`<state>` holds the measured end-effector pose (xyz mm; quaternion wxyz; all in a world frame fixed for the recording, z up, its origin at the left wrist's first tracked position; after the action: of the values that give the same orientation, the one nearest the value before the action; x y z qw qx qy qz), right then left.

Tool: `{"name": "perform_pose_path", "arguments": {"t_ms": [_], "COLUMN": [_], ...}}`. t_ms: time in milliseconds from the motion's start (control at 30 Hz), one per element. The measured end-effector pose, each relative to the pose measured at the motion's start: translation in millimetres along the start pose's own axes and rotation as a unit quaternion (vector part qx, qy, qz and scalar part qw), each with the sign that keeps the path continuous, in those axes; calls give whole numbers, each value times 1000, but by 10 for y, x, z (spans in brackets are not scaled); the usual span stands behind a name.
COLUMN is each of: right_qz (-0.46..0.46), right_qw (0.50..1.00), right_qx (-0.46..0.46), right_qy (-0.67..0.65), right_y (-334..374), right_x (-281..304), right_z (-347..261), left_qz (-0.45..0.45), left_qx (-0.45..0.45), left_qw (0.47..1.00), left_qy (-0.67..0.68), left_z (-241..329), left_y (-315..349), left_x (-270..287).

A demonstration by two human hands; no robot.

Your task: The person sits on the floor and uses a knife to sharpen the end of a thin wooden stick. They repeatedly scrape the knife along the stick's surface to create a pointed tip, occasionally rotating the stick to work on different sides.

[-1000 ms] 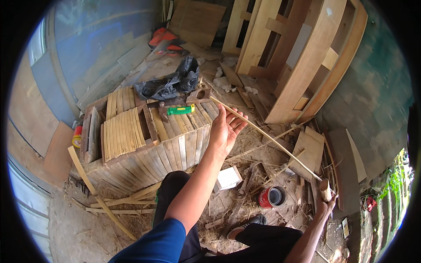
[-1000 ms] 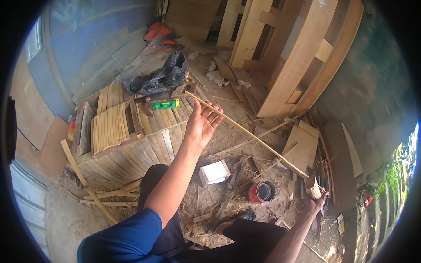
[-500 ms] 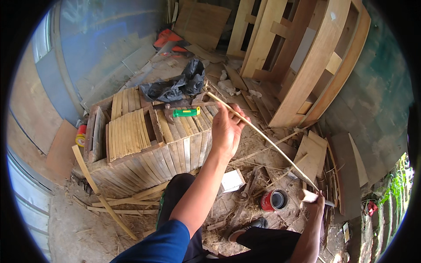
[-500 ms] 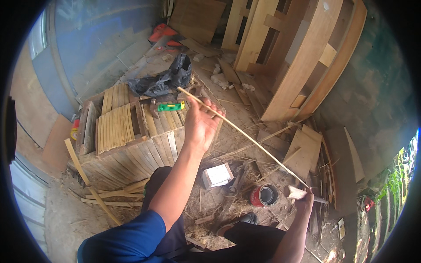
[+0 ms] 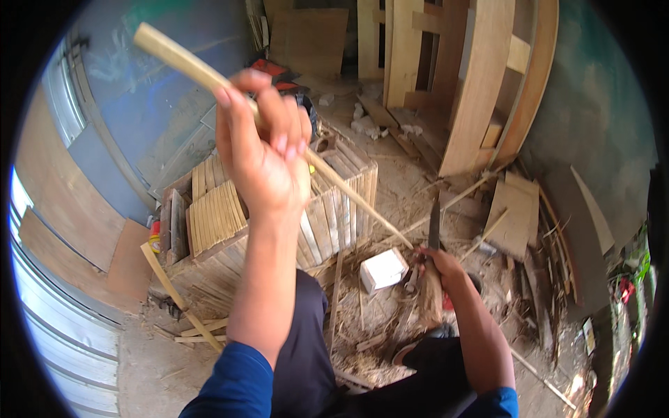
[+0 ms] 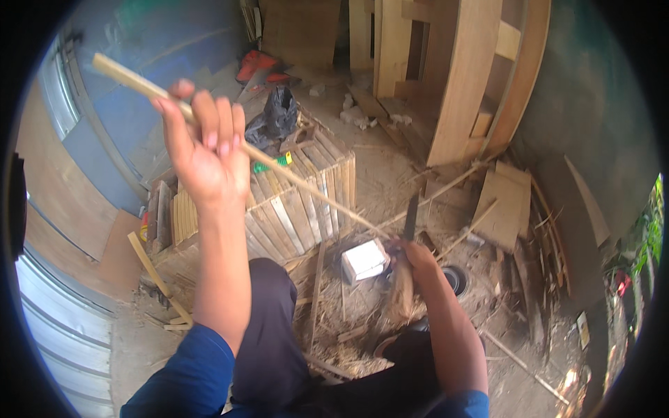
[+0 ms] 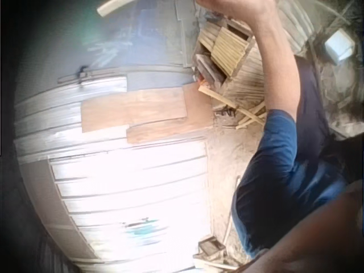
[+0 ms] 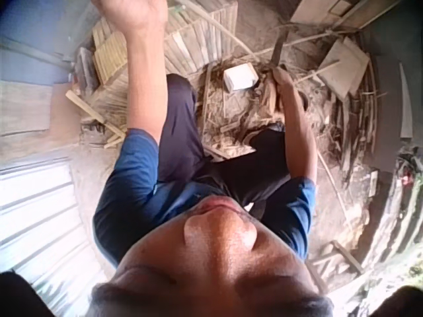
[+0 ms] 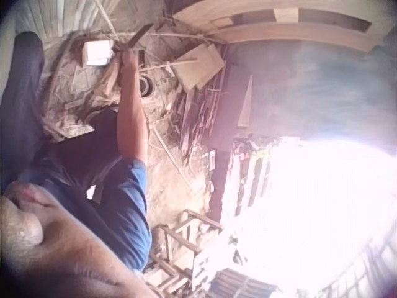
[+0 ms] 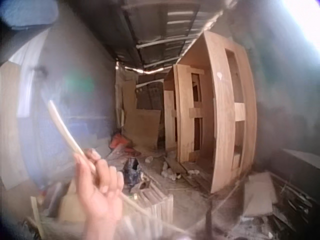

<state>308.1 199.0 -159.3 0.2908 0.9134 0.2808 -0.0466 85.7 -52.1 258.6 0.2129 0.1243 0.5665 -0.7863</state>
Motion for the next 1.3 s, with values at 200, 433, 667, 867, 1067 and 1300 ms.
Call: {"name": "perform_pose_path", "arguments": {"t_ms": [200, 433, 667, 867, 1067, 1300], "right_qz": [-30, -8, 48, 107, 173, 116], "right_qw": [999, 990, 969, 963, 954, 942], "right_qx": [19, 70, 112, 106, 142, 157], "right_qy": [-28, -118, -214, -222, -198, -273], "right_y": [119, 292, 315, 109, 201, 514], "right_x": [-373, -113, 368, 744, 746, 232], "right_z": [-175, -575, -889, -812, -798, -665], "left_qz": [-11, 36, 65, 70, 27, 15], "left_qx": [161, 222, 221, 231, 259, 244], "left_qw": [986, 970, 969, 969, 961, 964], "left_qy": [-47, -96, -86, -57, -95, -104], "left_z": [-571, -1268, -1736, -1987, -2056, -1950], "left_y": [-117, 236, 553, 685, 762, 755], "left_x": [-180, -73, 146, 362, 416, 441]}}
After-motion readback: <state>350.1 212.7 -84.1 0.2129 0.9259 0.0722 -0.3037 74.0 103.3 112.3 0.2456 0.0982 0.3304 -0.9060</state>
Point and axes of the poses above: each hand's wrist, its own y-axis away from the middle knuckle, its own x-axis out of the back of the hand, z = x × y, the point moved 10 cm from there along -y, towards the middle knuckle, and after that the axes turned 3 degrees about x, right-handed, at the moved point
